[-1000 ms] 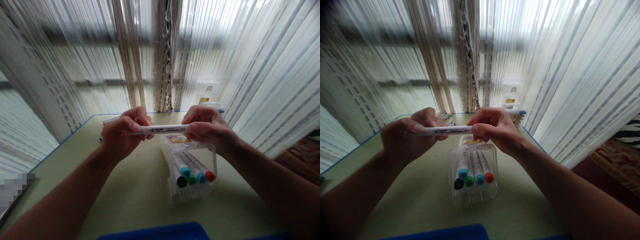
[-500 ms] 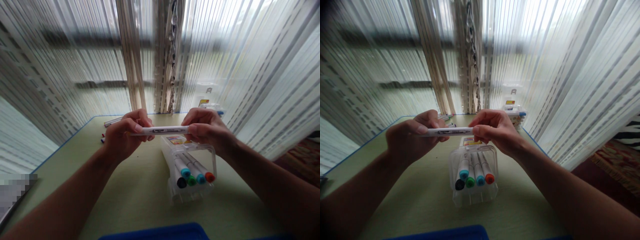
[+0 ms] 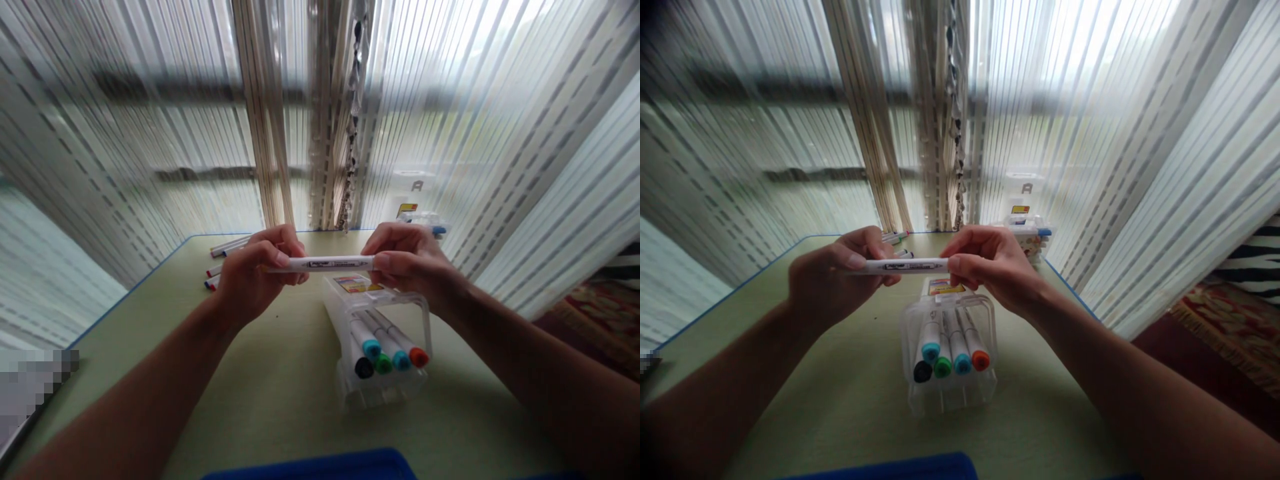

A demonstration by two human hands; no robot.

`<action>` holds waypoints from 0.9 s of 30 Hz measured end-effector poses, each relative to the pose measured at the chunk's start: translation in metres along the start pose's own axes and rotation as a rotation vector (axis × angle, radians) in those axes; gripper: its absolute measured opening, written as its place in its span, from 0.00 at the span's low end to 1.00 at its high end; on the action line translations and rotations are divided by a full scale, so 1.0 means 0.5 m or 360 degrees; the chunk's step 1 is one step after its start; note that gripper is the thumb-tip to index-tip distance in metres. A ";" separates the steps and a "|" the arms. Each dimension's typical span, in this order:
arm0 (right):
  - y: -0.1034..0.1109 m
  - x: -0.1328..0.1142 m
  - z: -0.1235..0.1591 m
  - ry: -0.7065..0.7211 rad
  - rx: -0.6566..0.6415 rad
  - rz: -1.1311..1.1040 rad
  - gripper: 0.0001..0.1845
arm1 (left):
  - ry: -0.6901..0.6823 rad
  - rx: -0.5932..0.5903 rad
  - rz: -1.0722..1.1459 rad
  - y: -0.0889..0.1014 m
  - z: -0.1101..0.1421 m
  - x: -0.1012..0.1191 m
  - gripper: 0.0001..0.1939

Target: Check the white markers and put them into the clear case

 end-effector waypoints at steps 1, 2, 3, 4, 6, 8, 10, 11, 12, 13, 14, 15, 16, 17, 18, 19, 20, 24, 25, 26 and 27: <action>0.002 0.002 0.000 0.0003 0.0003 0.0001 0.05 | 0.0000 0.0004 0.0003 0.001 0.000 -0.002 0.05; 0.003 0.003 -0.001 0.0004 0.0002 0.0001 0.05 | 0.0004 0.0009 0.0004 0.003 -0.001 -0.003 0.05; 0.004 0.005 -0.001 0.0005 -0.0005 -0.0003 0.05 | 0.0008 0.0009 0.0005 0.004 -0.001 -0.005 0.05; 0.004 0.006 -0.002 0.0007 -0.0015 -0.0011 0.04 | 0.0008 0.0012 0.0008 0.004 -0.002 -0.006 0.05; 0.005 0.008 -0.002 0.0011 -0.0035 -0.0034 0.04 | 0.0011 0.0024 0.0012 0.005 -0.002 -0.007 0.05; 0.005 0.010 -0.002 0.0009 -0.0035 -0.0049 0.04 | -0.0004 0.0037 0.0020 0.004 -0.003 -0.007 0.05; 0.005 0.010 -0.003 -0.0005 -0.0021 -0.0053 0.04 | 0.0005 0.0058 0.0011 0.003 -0.003 -0.008 0.05; 0.005 0.010 -0.003 -0.0016 -0.0010 -0.0055 0.03 | 0.0015 0.0068 0.0002 0.003 -0.002 -0.008 0.05; 0.005 0.010 -0.003 -0.0026 -0.0002 -0.0057 0.03 | 0.0023 0.0078 -0.0006 0.003 -0.002 -0.008 0.05; 0.005 0.010 -0.003 -0.0033 0.0003 -0.0061 0.03 | 0.0037 0.0087 -0.0015 0.003 -0.002 -0.009 0.05; 0.005 0.010 -0.003 -0.0037 0.0006 -0.0064 0.02 | 0.0049 0.0092 -0.0020 0.003 -0.002 -0.009 0.05; 0.005 0.009 -0.003 -0.0038 0.0006 -0.0065 0.02 | 0.0056 0.0092 -0.0020 0.004 -0.001 -0.009 0.05; 0.006 0.009 -0.003 -0.0036 0.0004 -0.0065 0.02 | 0.0064 0.0092 -0.0018 0.004 -0.001 -0.009 0.05; 0.006 0.009 -0.003 -0.0036 0.0001 -0.0063 0.02 | 0.0074 0.0093 -0.0018 0.004 -0.001 -0.009 0.05; 0.006 0.010 -0.003 -0.0035 -0.0003 -0.0062 0.02 | 0.0081 0.0095 -0.0018 0.004 -0.001 -0.009 0.05; 0.006 0.010 -0.003 -0.0035 -0.0005 -0.0063 0.02 | 0.0087 0.0098 -0.0020 0.004 -0.001 -0.010 0.05; 0.007 0.010 -0.003 -0.0033 -0.0006 -0.0068 0.02 | 0.0092 0.0103 -0.0023 0.004 -0.001 -0.010 0.05; 0.008 0.012 -0.003 -0.0039 -0.0004 -0.0072 0.02 | 0.0096 0.0117 -0.0032 0.003 0.000 -0.012 0.05; 0.008 0.013 -0.003 -0.0041 -0.0004 -0.0069 0.02 | 0.0087 0.0117 -0.0031 0.003 0.000 -0.013 0.05; 0.008 0.013 -0.003 -0.0041 -0.0003 -0.0068 0.02 | 0.0080 0.0116 -0.0032 0.003 0.000 -0.012 0.05; 0.008 0.013 -0.003 -0.0041 0.0000 -0.0067 0.02 | 0.0078 0.0119 -0.0036 0.003 0.001 -0.012 0.05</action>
Point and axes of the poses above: each hand's wrist, its own z-axis away from the middle knuckle, its own y-axis out of the back of the hand, x = y × z, the point moved 3 cm from there along -z, towards the middle knuckle, and after that the axes turned 4 degrees about -y, right-handed, at the moved point
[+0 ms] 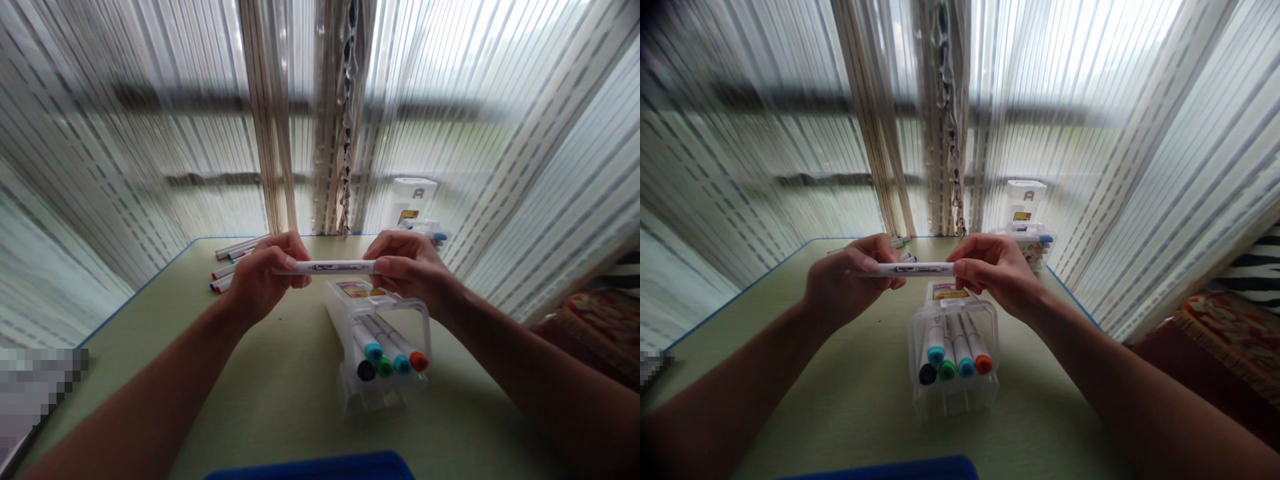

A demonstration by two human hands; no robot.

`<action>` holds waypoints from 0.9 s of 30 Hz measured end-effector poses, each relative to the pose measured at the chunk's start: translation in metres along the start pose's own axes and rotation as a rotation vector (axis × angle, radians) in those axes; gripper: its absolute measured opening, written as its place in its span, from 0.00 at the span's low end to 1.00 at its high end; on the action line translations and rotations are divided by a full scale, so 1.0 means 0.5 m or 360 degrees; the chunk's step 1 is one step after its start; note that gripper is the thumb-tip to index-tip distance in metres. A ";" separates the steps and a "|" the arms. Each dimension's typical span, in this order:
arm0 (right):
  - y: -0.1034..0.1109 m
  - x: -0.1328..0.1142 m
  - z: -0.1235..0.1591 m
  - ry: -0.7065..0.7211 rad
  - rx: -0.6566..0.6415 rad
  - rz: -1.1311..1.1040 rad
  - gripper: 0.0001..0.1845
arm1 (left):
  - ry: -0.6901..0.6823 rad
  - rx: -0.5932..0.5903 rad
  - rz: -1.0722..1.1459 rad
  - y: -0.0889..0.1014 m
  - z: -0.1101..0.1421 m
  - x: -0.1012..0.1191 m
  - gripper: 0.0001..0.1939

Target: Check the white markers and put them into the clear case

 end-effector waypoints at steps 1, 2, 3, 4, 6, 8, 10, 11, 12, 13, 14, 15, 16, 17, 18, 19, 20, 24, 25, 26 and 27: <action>0.000 0.000 0.000 0.0002 0.0005 -0.0001 0.02 | 0.0004 0.0006 -0.0005 0.000 0.001 0.000 0.05; 0.001 0.000 0.000 0.0002 0.0011 -0.0001 0.02 | 0.0015 0.0011 -0.0010 0.000 0.001 0.001 0.05; 0.001 0.000 0.000 0.0001 0.0018 0.0001 0.02 | 0.0028 0.0017 -0.0016 0.000 0.002 0.001 0.05; 0.001 0.001 0.000 -0.0003 0.0026 0.0007 0.02 | 0.0040 0.0024 -0.0023 0.000 0.002 0.001 0.05; 0.002 0.002 0.000 -0.0011 0.0040 0.0022 0.02 | 0.0034 0.0057 -0.0029 0.001 0.002 0.001 0.05; 0.004 0.005 -0.001 -0.0016 0.0068 0.0031 0.02 | 0.0038 0.0109 -0.0053 0.003 0.001 -0.002 0.04; 0.010 0.012 -0.002 -0.0025 0.0131 0.0034 0.03 | 0.0060 0.0171 -0.0091 0.009 -0.003 -0.010 0.04; 0.013 0.016 -0.004 -0.0038 0.0173 0.0037 0.03 | 0.0075 0.0201 -0.0112 0.012 -0.004 -0.014 0.04; 0.017 0.022 -0.005 -0.0056 0.0216 0.0042 0.03 | 0.0083 0.0229 -0.0134 0.016 -0.006 -0.019 0.04; 0.021 0.028 -0.007 -0.0075 0.0257 0.0046 0.04 | 0.0083 0.0258 -0.0158 0.021 -0.008 -0.023 0.04; 0.024 0.033 -0.009 -0.0090 0.0291 0.0050 0.04 | 0.0084 0.0277 -0.0194 0.025 -0.009 -0.028 0.05; 0.028 0.039 -0.010 -0.0101 0.0319 0.0054 0.05 | 0.0078 0.0297 -0.0234 0.028 -0.009 -0.031 0.05; 0.030 0.044 -0.012 -0.0105 0.0342 0.0061 0.06 | 0.0069 0.0312 -0.0277 0.031 -0.010 -0.034 0.06; 0.033 0.047 -0.013 -0.0103 0.0367 0.0070 0.07 | 0.0055 0.0322 -0.0323 0.034 -0.010 -0.036 0.07; 0.035 0.050 -0.014 -0.0100 0.0393 0.0084 0.08 | 0.0037 0.0328 -0.0372 0.035 -0.009 -0.037 0.08; 0.036 0.053 -0.014 -0.0097 0.0419 0.0101 0.09 | 0.0018 0.0327 -0.0418 0.035 -0.009 -0.038 0.08; 0.038 0.054 -0.014 -0.0094 0.0442 0.0116 0.10 | -0.0001 0.0321 -0.0460 0.035 -0.009 -0.039 0.08; 0.040 0.055 -0.015 -0.0079 0.0490 0.0142 0.14 | -0.0042 0.0276 -0.0533 0.034 -0.009 -0.039 0.09; 0.041 0.055 -0.015 -0.0077 0.0496 0.0142 0.14 | -0.0051 0.0266 -0.0532 0.034 -0.010 -0.039 0.09; 0.042 0.055 -0.014 -0.0077 0.0502 0.0145 0.14 | -0.0059 0.0257 -0.0529 0.035 -0.010 -0.038 0.09; 0.043 0.054 -0.014 -0.0079 0.0505 0.0149 0.14 | -0.0067 0.0250 -0.0526 0.036 -0.010 -0.037 0.10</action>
Point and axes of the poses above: each hand's wrist, its own z-axis away from the middle knuckle, its own y-axis out of the back of the hand, x = y × z, the point moved 3 cm from there along -z, towards the middle knuckle, and after that the axes turned 4 degrees about -y, right-handed, at the moved point
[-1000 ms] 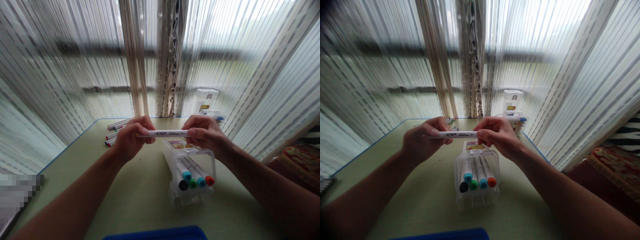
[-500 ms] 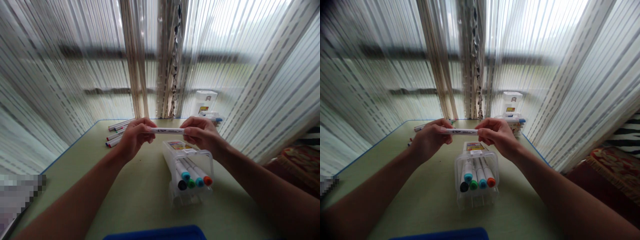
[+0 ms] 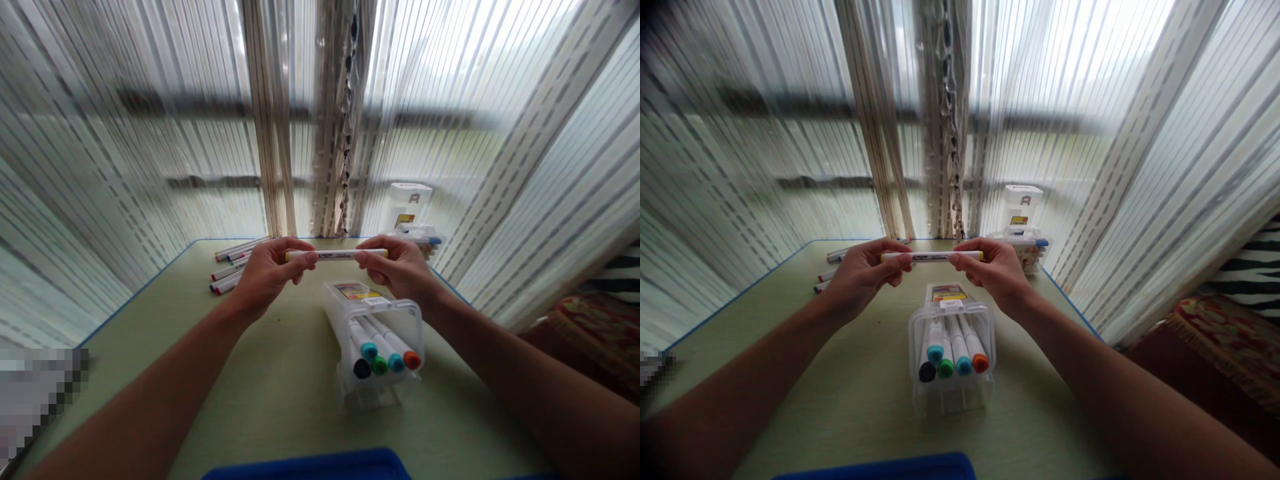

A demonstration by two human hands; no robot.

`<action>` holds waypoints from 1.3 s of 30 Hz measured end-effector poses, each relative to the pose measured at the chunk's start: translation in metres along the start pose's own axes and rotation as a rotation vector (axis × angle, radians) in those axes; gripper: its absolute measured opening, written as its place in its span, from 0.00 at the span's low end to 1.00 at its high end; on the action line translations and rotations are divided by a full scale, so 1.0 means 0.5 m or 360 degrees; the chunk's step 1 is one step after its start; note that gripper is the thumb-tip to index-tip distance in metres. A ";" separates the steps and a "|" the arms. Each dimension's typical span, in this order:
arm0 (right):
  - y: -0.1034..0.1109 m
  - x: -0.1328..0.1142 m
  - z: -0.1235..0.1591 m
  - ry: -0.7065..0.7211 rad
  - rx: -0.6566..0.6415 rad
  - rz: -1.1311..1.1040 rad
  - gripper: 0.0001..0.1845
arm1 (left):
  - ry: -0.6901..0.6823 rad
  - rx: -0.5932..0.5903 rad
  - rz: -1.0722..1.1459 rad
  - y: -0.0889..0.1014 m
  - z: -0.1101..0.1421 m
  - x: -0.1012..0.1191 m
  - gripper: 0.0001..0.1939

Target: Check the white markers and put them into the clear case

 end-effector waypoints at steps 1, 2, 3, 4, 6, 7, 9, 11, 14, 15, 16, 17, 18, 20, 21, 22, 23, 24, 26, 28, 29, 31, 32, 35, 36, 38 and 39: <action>0.000 -0.001 0.000 0.0000 0.0000 0.0004 0.14 | -0.0006 -0.0003 0.0006 0.001 0.000 0.001 0.10; 0.001 -0.002 0.000 0.0001 -0.0005 0.0005 0.14 | -0.0009 -0.0003 0.0012 0.002 0.000 0.001 0.10; 0.001 -0.003 0.000 0.0003 -0.0015 0.0003 0.13 | -0.0007 -0.0001 0.0021 0.003 0.000 0.002 0.10; 0.000 -0.004 0.000 0.0008 -0.0026 -0.0003 0.13 | -0.0004 0.0004 0.0029 0.003 0.001 0.003 0.10; 0.000 -0.007 0.000 0.0018 -0.0042 -0.0021 0.12 | 0.0019 0.0026 0.0046 0.002 0.002 0.006 0.11; 0.000 -0.008 0.000 0.0021 -0.0041 -0.0027 0.12 | 0.0037 0.0040 0.0054 0.002 0.002 0.007 0.12; 0.001 -0.009 0.000 0.0026 -0.0035 -0.0030 0.11 | 0.0080 0.0069 0.0071 0.001 0.002 0.009 0.14; 0.003 -0.009 -0.002 0.0033 -0.0024 -0.0031 0.10 | 0.0115 0.0088 0.0103 0.000 0.001 0.009 0.14; 0.006 -0.007 -0.004 0.0035 -0.0013 -0.0043 0.10 | 0.0140 0.0082 0.0184 0.001 -0.001 0.007 0.14; 0.007 -0.007 -0.005 0.0032 -0.0010 -0.0048 0.10 | 0.0144 0.0072 0.0217 0.002 -0.002 0.006 0.14; 0.008 -0.006 -0.006 0.0028 -0.0009 -0.0052 0.11 | 0.0148 0.0060 0.0251 0.003 -0.002 0.005 0.14; 0.008 -0.006 -0.006 0.0022 -0.0007 -0.0056 0.12 | 0.0152 0.0048 0.0284 0.004 -0.003 0.003 0.14; 0.009 -0.007 -0.006 0.0019 -0.0004 -0.0062 0.12 | 0.0156 0.0037 0.0317 0.004 -0.003 0.002 0.14; 0.009 -0.008 -0.006 0.0010 0.0002 -0.0074 0.13 | 0.0166 0.0024 0.0370 0.006 -0.004 0.000 0.14; 0.009 -0.009 -0.006 0.0003 0.0007 -0.0082 0.14 | 0.0172 0.0023 0.0387 0.006 -0.005 -0.001 0.14; 0.010 -0.009 -0.006 -0.0004 0.0012 -0.0089 0.14 | 0.0178 0.0024 0.0401 0.007 -0.005 -0.002 0.14; 0.010 -0.010 -0.007 -0.0012 0.0014 -0.0095 0.14 | 0.0183 0.0026 0.0410 0.008 -0.005 -0.002 0.14; 0.010 -0.010 -0.007 -0.0020 0.0014 -0.0098 0.15 | 0.0188 0.0029 0.0412 0.008 -0.005 -0.003 0.14; 0.011 -0.010 -0.007 -0.0038 0.0007 -0.0093 0.16 | 0.0192 0.0043 0.0384 0.009 -0.005 -0.003 0.14; 0.012 -0.008 -0.008 -0.0050 -0.0003 -0.0081 0.16 | 0.0183 0.0061 0.0310 0.009 -0.004 -0.003 0.15; 0.012 -0.006 -0.008 -0.0050 -0.0004 -0.0073 0.16 | 0.0177 0.0070 0.0263 0.009 -0.003 -0.002 0.15; 0.014 -0.002 -0.008 -0.0034 0.0002 -0.0043 0.15 | 0.0158 0.0088 0.0167 0.007 -0.001 0.000 0.16; 0.014 0.000 -0.008 -0.0023 0.0008 -0.0020 0.15 | 0.0149 0.0098 0.0119 0.007 0.000 0.001 0.16; 0.013 0.006 -0.008 0.0001 0.0032 0.0081 0.16 | 0.0092 0.0102 -0.0044 0.004 0.001 0.004 0.16; 0.012 0.007 -0.007 0.0007 0.0037 0.0114 0.16 | 0.0066 0.0090 -0.0100 0.003 0.001 0.005 0.16; 0.010 0.008 -0.005 0.0027 0.0043 0.0169 0.18 | 0.0020 0.0063 -0.0184 0.002 0.000 0.006 0.17; 0.009 0.007 -0.004 0.0038 0.0045 0.0186 0.19 | 0.0006 0.0049 -0.0210 0.001 0.000 0.006 0.16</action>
Point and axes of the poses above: each hand's wrist, its own z-axis away from the middle knuckle, its own y-axis out of the back of the hand, x = y × z, the point moved 3 cm from there along -z, towards the middle knuckle, and after that the axes turned 4 degrees about -y, right-handed, at the moved point
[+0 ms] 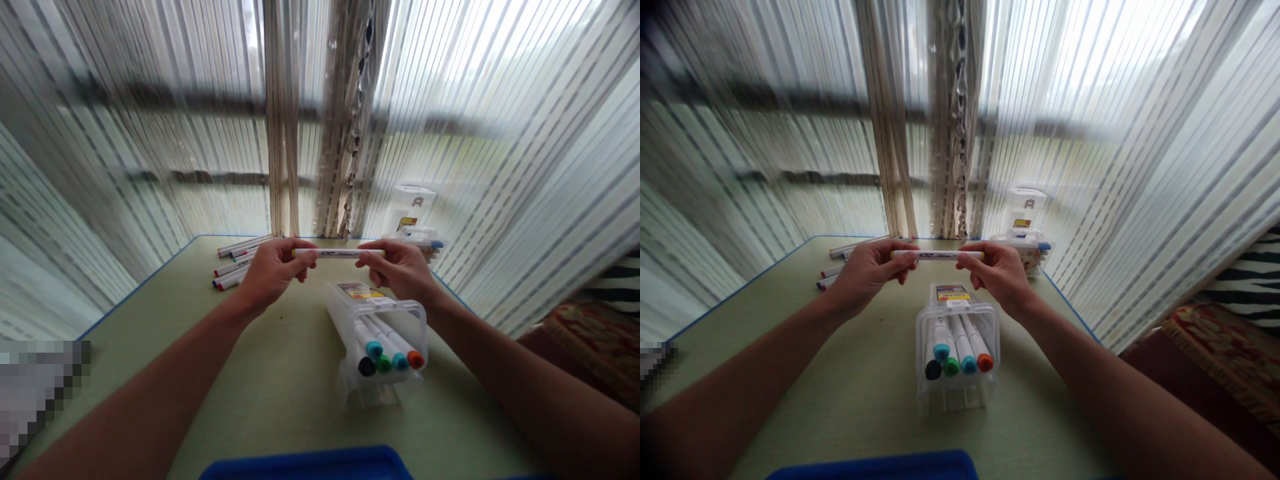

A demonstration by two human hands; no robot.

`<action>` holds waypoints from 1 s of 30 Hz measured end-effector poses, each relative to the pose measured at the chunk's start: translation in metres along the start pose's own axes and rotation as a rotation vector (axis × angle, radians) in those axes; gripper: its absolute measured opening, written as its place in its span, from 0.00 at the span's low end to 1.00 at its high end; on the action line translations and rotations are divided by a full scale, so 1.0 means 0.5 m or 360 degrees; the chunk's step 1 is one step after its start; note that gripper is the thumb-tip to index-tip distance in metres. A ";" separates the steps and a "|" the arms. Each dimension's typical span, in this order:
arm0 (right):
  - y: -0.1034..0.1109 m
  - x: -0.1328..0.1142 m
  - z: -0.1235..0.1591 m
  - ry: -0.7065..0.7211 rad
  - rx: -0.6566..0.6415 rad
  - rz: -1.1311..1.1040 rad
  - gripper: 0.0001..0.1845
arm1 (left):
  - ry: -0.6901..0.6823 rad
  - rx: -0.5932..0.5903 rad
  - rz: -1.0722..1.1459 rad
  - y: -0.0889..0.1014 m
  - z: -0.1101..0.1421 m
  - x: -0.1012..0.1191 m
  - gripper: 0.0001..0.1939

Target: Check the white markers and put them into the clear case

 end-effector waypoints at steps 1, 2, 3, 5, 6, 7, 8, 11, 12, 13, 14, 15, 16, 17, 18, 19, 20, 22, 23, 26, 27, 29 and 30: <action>-0.001 -0.001 0.001 0.0009 0.0002 0.0010 0.19 | -0.0009 -0.0010 -0.0016 0.000 0.000 0.000 0.16; -0.001 -0.001 0.001 0.0015 0.0003 0.0012 0.19 | -0.0016 -0.0018 -0.0026 -0.001 0.000 0.000 0.16; -0.001 -0.001 0.002 0.0019 0.0004 0.0008 0.19 | -0.0022 -0.0024 -0.0036 -0.001 0.000 0.000 0.16; 0.000 -0.001 0.002 0.0020 -0.0004 -0.0003 0.18 | -0.0030 -0.0024 -0.0055 -0.001 -0.001 0.000 0.16; 0.000 -0.001 0.002 0.0021 -0.0010 -0.0007 0.18 | -0.0035 -0.0018 -0.0063 -0.001 -0.001 0.001 0.16; 0.001 0.000 0.001 0.0022 -0.0020 -0.0012 0.18 | -0.0041 -0.0011 -0.0071 0.000 -0.001 0.001 0.16; 0.001 0.001 0.001 0.0023 -0.0029 -0.0017 0.18 | -0.0045 -0.0008 -0.0080 0.000 -0.001 0.002 0.16; 0.002 0.002 0.000 0.0026 -0.0041 -0.0027 0.18 | -0.0055 -0.0008 -0.0102 0.000 -0.001 0.004 0.15; 0.002 0.002 0.000 0.0027 -0.0038 -0.0027 0.18 | -0.0057 -0.0011 -0.0107 0.001 -0.001 0.004 0.15; 0.002 0.002 0.000 0.0028 -0.0034 -0.0025 0.18 | -0.0059 -0.0016 -0.0110 0.001 -0.001 0.003 0.15; 0.002 0.001 0.000 0.0029 -0.0030 -0.0021 0.18 | -0.0062 -0.0020 -0.0109 0.001 -0.001 0.003 0.15; 0.002 0.000 0.000 0.0029 -0.0028 -0.0016 0.19 | -0.0064 -0.0024 -0.0107 0.001 -0.001 0.002 0.15; 0.001 -0.001 0.001 0.0029 -0.0027 -0.0011 0.19 | -0.0067 -0.0025 -0.0099 0.000 -0.002 0.001 0.15; 0.001 -0.002 0.001 0.0028 -0.0026 -0.0005 0.19 | -0.0069 -0.0023 -0.0090 0.000 -0.002 0.000 0.15; 0.001 -0.003 0.002 0.0027 -0.0022 0.0000 0.19 | -0.0068 -0.0017 -0.0083 0.000 -0.001 0.000 0.15; 0.001 -0.004 0.002 0.0025 -0.0018 0.0003 0.19 | -0.0064 -0.0010 -0.0079 0.000 -0.001 0.000 0.15; 0.001 -0.004 0.002 0.0024 -0.0014 0.0003 0.18 | -0.0060 -0.0002 -0.0079 0.000 -0.001 0.000 0.16; 0.001 -0.005 0.002 0.0021 -0.0014 -0.0007 0.18 | -0.0051 0.0010 -0.0091 0.000 -0.001 0.001 0.16; 0.001 -0.005 0.001 0.0019 -0.0019 -0.0014 0.18 | -0.0048 0.0013 -0.0100 0.000 -0.001 0.001 0.16; 0.001 -0.005 0.000 0.0017 -0.0031 -0.0022 0.17 | -0.0049 0.0019 -0.0117 0.002 -0.002 0.000 0.16; 0.001 -0.005 0.000 0.0017 -0.0029 -0.0020 0.17 | -0.0050 0.0019 -0.0118 0.002 -0.002 -0.001 0.16; 0.001 -0.005 0.001 0.0012 -0.0021 -0.0013 0.17 | -0.0051 0.0015 -0.0114 0.003 -0.002 -0.003 0.16; 0.001 -0.004 0.000 0.0002 -0.0019 -0.0014 0.17 | -0.0053 0.0010 -0.0110 0.003 -0.003 -0.003 0.15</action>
Point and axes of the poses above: each hand's wrist, its own z-axis away from the middle knuckle, its own y-axis out of the back of the hand, x = y × z, the point moved 3 cm from there along -z, towards the middle knuckle, and after that the axes turned 4 degrees about -y, right-handed, at the moved point
